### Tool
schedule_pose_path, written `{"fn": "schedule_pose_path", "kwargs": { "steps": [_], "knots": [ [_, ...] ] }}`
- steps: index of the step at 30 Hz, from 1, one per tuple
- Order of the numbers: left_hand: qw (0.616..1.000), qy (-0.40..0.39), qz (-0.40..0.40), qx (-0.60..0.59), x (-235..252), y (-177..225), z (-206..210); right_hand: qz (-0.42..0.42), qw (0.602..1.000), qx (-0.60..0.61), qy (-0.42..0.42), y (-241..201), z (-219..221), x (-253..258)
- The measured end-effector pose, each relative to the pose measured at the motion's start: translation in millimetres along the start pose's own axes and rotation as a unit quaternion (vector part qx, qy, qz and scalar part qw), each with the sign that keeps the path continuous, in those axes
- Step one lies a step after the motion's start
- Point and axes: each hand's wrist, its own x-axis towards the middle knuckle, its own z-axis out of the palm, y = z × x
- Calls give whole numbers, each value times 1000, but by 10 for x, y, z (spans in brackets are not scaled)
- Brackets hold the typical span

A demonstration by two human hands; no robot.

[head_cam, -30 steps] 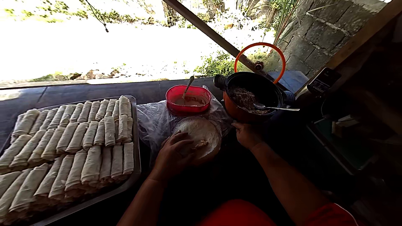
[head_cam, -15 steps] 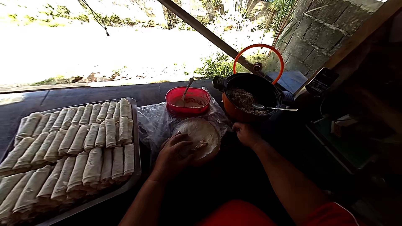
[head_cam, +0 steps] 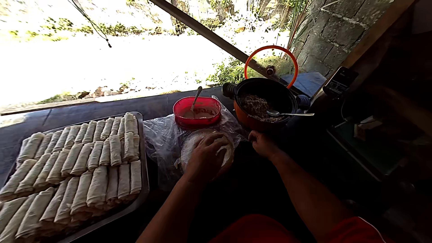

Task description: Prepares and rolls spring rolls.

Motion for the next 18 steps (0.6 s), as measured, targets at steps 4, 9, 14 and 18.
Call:
{"fn": "schedule_pose_path", "kwargs": {
  "steps": [4,9,14,18],
  "knots": [
    [987,-138,48,72,436,207,337,-7,1000,-8,10,-15,-16,-19],
    [951,-266,-6,159,631,232,474,-42,999,-19,3,48,44,9],
    [941,-290,-18,171,673,215,472,-58,997,-51,2,40,73,5],
    [934,-310,-32,175,707,239,412,-72,995,-72,-19,-2,59,33]
  ]
}}
